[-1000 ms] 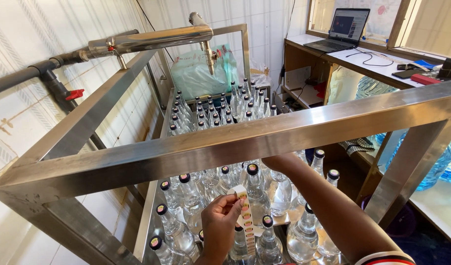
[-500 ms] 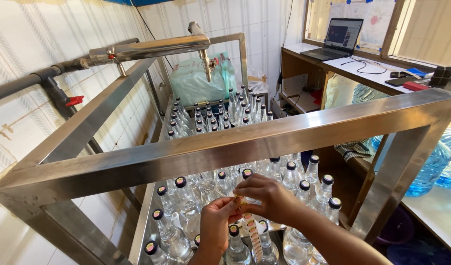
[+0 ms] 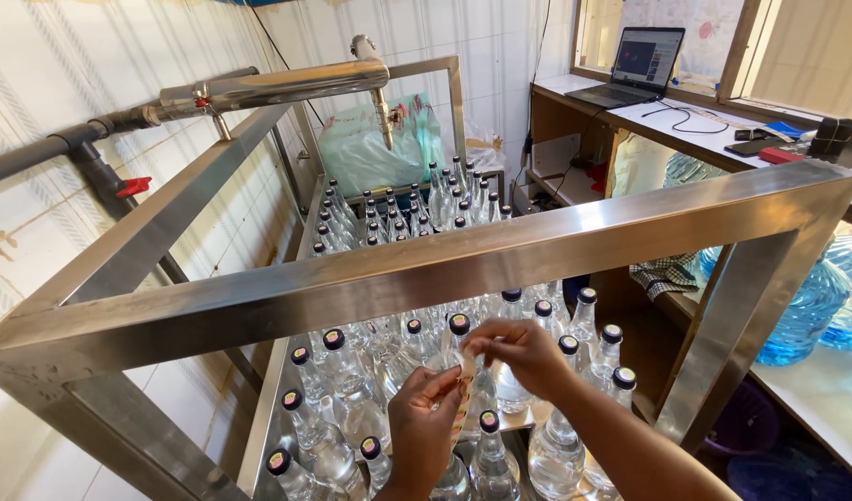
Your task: Peeling small circular labels from a roll and applying them to the caps of glass water bottles.
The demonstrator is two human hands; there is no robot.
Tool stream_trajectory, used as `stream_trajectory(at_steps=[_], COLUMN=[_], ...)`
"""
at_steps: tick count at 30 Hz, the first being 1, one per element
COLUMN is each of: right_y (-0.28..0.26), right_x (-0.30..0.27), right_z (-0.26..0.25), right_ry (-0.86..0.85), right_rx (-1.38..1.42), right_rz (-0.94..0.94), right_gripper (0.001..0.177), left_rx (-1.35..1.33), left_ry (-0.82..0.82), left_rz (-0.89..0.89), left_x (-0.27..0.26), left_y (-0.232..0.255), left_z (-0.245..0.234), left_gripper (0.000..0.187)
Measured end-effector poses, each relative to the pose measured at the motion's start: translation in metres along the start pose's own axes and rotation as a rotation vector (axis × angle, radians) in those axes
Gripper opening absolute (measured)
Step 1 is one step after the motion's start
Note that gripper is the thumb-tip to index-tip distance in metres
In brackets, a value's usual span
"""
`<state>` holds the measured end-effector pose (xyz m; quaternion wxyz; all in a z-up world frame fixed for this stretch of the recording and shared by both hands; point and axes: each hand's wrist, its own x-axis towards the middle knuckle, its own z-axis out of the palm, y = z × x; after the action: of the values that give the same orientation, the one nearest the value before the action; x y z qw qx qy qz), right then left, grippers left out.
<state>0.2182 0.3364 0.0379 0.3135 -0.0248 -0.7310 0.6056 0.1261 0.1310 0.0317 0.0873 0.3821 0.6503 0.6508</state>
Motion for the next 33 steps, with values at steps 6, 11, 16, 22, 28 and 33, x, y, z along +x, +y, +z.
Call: stream_trajectory(at_steps=[6,11,16,22,28,33], right_y=[0.012,0.015,0.038,0.055,0.044,0.046], right_x=[0.031,0.037,0.037,0.038,0.031,0.025], right_z=[-0.068,-0.077,-0.083,-0.088,-0.078,-0.075], right_ry=[0.455,0.354,0.291,0.255,0.259,0.289], right_rx=[-0.591,-0.956,-1.125,-1.131,-1.032,-1.059], right_rz=[-0.049,-0.022,-0.1,-0.289,-0.451,-0.263], right_gripper=[0.017,0.027,0.04,0.035,0.035,0.038], left_rx=[-0.057,0.0,-0.114,-0.111,-0.076,-0.141], left_ry=[0.011,0.039,0.088,0.099,0.137,0.199], left_rz=[-0.041,-0.074,-0.124,-0.109,-0.076,-0.158], left_x=[-0.005,-0.002,-0.002,-0.006,-0.007,-0.01], left_y=[-0.008,-0.009,-0.006,-0.002,0.003,0.014], left_z=[0.002,0.005,0.013,0.022,0.029,0.031], left_gripper=[0.024,0.024,0.026,0.023,0.026,0.026])
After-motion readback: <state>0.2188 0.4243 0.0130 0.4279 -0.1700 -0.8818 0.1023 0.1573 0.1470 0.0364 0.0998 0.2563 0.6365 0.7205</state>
